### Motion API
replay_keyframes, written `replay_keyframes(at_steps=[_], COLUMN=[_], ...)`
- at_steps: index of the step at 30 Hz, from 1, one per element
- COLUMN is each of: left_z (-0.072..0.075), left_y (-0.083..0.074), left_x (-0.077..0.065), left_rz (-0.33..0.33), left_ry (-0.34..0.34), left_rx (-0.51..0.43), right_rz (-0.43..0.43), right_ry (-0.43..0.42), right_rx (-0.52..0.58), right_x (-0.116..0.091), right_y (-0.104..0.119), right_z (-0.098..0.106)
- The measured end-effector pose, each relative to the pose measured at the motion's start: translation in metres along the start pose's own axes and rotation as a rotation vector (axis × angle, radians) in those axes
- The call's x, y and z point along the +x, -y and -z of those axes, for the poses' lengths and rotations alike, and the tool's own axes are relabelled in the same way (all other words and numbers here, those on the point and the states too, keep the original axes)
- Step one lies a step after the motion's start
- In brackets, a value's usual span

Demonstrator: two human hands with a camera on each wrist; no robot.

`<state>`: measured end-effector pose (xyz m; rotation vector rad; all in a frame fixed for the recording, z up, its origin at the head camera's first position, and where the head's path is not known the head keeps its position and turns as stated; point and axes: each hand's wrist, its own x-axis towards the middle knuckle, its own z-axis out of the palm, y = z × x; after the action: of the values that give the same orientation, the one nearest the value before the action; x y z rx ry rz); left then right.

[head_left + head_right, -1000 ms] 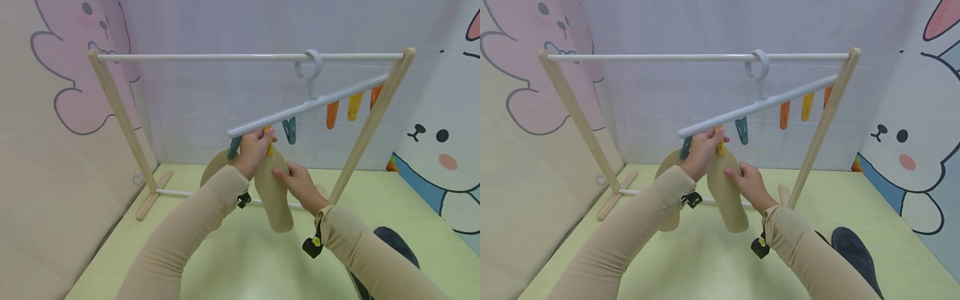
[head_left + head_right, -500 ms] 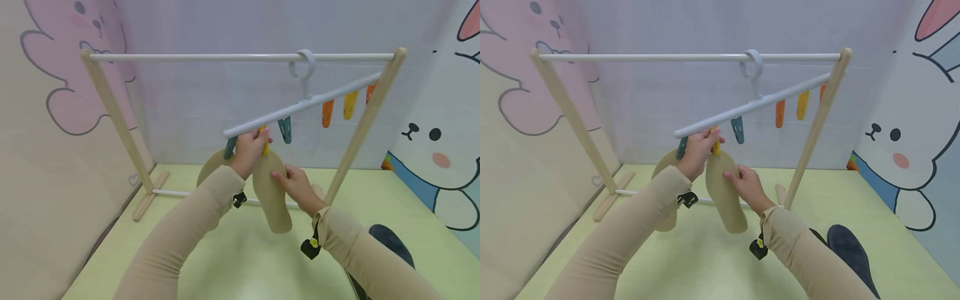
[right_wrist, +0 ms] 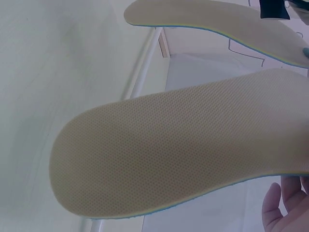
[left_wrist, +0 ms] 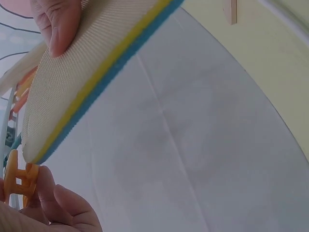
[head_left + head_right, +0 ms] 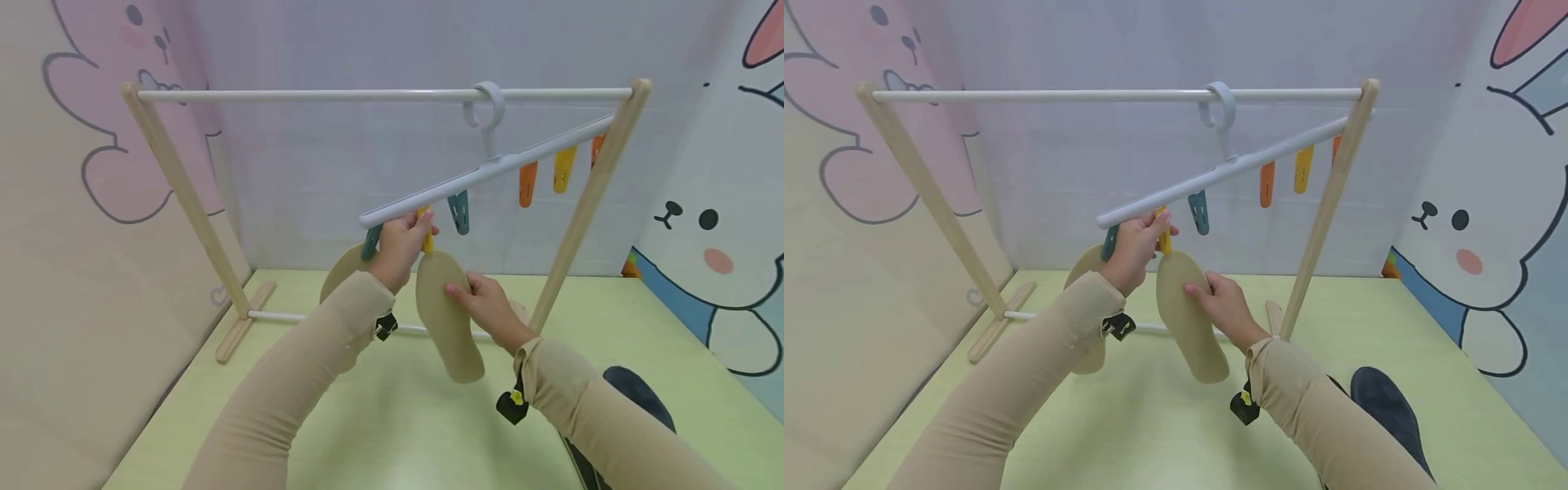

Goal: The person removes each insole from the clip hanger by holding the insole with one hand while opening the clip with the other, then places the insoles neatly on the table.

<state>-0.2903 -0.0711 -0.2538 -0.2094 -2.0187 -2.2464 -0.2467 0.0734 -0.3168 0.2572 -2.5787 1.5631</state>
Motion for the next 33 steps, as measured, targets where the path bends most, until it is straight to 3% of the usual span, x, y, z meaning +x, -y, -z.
replay_keyframes(at_steps=[10,33], left_z=[-0.002,-0.004], left_y=[0.001,0.006], left_x=[-0.001,-0.004], left_rz=[-0.001,0.015], left_ry=[0.005,-0.021], left_rx=[0.005,0.124], right_rz=[-0.007,-0.035], right_ry=[0.007,-0.014], right_rx=[0.002,0.007], right_x=[-0.003,-0.014], right_y=[-0.004,-0.022], right_z=[0.003,0.021])
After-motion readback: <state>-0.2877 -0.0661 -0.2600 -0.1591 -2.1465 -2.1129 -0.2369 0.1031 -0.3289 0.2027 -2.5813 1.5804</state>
